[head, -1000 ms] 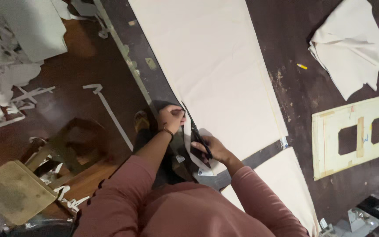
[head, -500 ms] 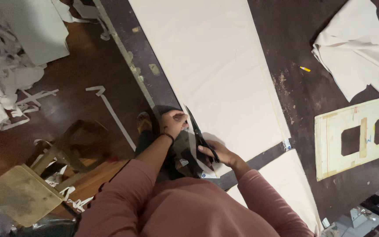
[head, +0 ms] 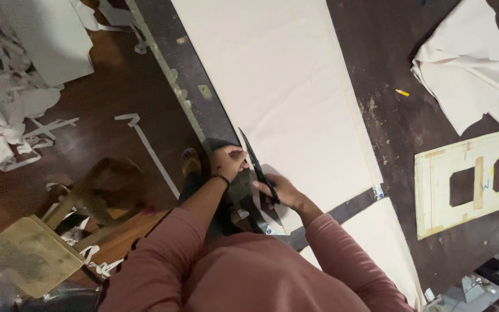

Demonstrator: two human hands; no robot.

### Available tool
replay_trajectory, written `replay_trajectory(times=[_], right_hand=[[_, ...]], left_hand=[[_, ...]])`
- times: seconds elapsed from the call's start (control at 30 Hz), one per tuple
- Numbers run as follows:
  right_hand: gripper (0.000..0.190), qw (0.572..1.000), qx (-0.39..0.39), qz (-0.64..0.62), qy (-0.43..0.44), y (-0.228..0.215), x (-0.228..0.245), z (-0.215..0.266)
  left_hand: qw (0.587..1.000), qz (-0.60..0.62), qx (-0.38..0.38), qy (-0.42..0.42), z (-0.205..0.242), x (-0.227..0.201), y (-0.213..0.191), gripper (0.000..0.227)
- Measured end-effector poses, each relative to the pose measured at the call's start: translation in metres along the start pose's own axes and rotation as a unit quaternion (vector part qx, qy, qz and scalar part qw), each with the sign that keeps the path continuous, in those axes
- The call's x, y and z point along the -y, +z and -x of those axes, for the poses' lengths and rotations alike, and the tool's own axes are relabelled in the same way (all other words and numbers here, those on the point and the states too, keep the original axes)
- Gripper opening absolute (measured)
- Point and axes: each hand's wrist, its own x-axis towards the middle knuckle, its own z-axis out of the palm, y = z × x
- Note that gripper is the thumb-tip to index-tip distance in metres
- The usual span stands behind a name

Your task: The person cuts a large piece of white fabric using shears, following a marked outline. After cutting, they fold the fabric pieces, tie them with a strip, and mark them with a pencil before moving the bundle aside.

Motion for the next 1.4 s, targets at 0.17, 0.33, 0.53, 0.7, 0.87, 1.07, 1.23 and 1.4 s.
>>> replay_trajectory(times=[0.17,0.33,0.53,0.7,0.87,1.07,1.23,1.4], right_hand=[[0.051,1.0,-0.012,0.012,-0.008,0.0,-0.003,-0.009],[0.054,1.0,0.001,-0.015,-0.015,0.001,0.043,0.001],[0.054,1.0,-0.019,0.005,-0.013,-0.001,0.059,0.0],[0.054,1.0,-0.009,-0.006,-0.028,-0.007,0.062,-0.025],[0.059,0.999,-0.031,0.017,-0.022,-0.003,0.072,-0.029],[0.064,0.999,-0.022,0.014,-0.045,-0.006,0.086,-0.051],[0.058,0.997,-0.033,0.025,-0.062,-0.01,0.081,-0.071],[0.064,0.997,-0.037,0.055,-0.038,-0.011,0.087,-0.082]], left_hand=[[1.0,0.001,0.002,0.007,-0.009,0.011,-0.004,0.036],[0.999,-0.048,-0.004,0.004,-0.008,0.01,-0.01,0.03],[1.0,-0.003,0.0,-0.028,-0.006,0.007,-0.007,0.044],[0.993,-0.112,0.012,-0.023,-0.025,0.015,-0.013,0.028],[0.995,-0.089,0.011,-0.035,-0.007,-0.014,-0.013,0.024],[0.993,-0.11,0.03,-0.016,-0.008,-0.013,-0.018,0.024],[0.988,-0.146,0.043,-0.023,-0.007,-0.019,-0.02,0.028],[0.988,-0.141,0.057,-0.035,0.008,-0.043,-0.021,0.027]])
